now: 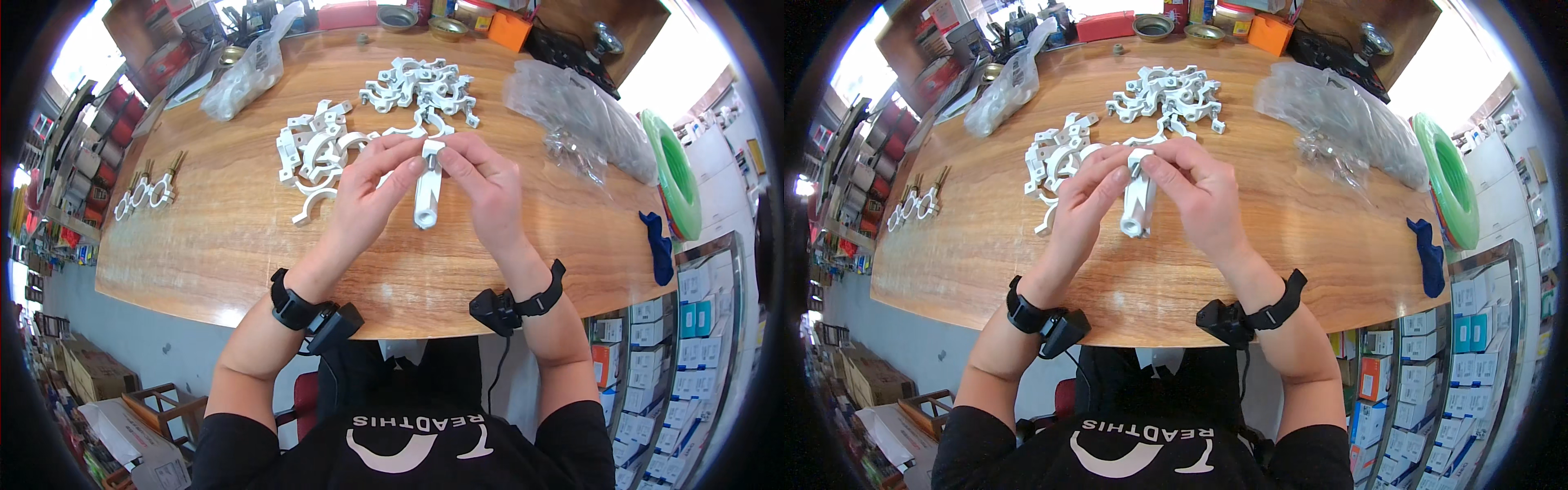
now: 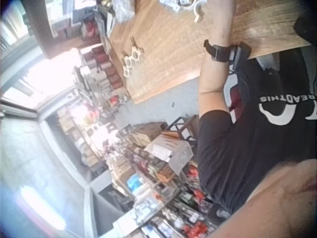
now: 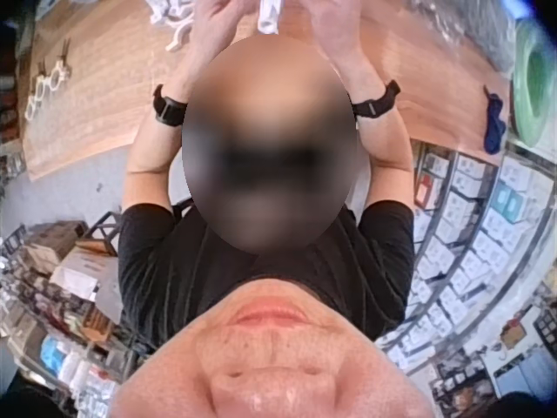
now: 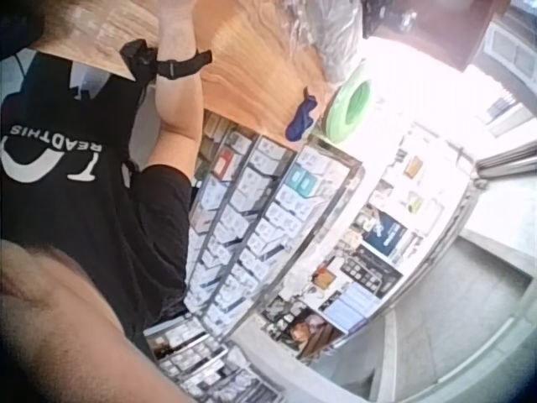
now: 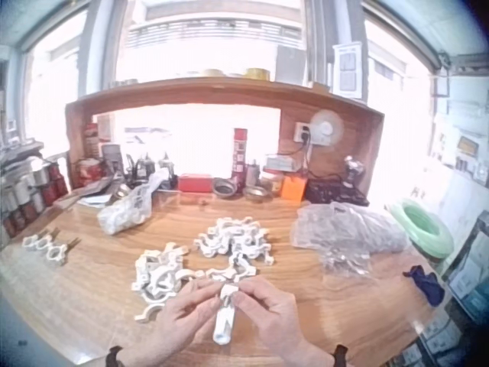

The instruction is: Assembling white plastic pipe clamps by inserting bolts and nuts by hand.

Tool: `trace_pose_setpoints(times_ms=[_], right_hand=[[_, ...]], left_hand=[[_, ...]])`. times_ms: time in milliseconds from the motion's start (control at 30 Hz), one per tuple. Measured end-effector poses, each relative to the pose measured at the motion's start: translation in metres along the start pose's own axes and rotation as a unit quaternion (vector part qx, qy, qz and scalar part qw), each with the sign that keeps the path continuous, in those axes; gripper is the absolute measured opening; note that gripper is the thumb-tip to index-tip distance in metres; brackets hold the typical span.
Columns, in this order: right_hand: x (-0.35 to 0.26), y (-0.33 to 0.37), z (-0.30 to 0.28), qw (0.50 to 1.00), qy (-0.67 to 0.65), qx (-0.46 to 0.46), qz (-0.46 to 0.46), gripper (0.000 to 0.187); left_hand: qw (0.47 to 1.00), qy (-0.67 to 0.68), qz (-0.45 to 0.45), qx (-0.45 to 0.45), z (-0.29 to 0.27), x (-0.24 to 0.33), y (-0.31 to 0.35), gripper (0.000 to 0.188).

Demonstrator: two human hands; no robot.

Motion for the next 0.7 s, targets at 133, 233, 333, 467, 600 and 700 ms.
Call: trace_pose_setpoints(times_ms=[133, 233, 333, 467, 600, 700], right_hand=[[0.008, -0.001, 0.002, 1.0, 0.014, -0.024, -0.005, 0.016], [0.005, -0.003, 0.002, 0.994, 0.098, -0.029, -0.035, 0.022], [0.005, -0.008, -0.013, 0.991, 0.127, -0.025, 0.021, 0.02], [0.013, -0.022, -0.066, 0.931, 0.347, -0.093, 0.069, 0.017], [0.043, -0.019, -0.074, 0.849, 0.478, -0.186, 0.13, 0.017], [0.053, -0.019, -0.069, 0.829, 0.499, -0.224, 0.118, 0.017]], left_hand=[[0.958, 0.239, -0.158, 0.014, 0.007, -0.016, 0.003, 0.027], [0.946, 0.256, -0.195, 0.023, 0.004, -0.021, 0.005, 0.025], [0.915, 0.32, -0.245, 0.017, 0.003, -0.031, 0.006, 0.021], [0.893, 0.322, -0.31, 0.048, 0.003, -0.031, 0.006, 0.021], [0.872, 0.344, -0.346, 0.049, 0.004, -0.039, 0.006, 0.02], [0.863, 0.344, -0.366, 0.045, 0.003, -0.043, 0.007, 0.02]])
Point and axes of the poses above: each hand's wrist, its own y-axis away from the middle knuckle, its own z-axis out of the palm, x = y × z, the point moved 5 cm from there along -y, towards the middle knuckle, and after that the axes turned 4 degrees about -z, right-handed, at the moved point
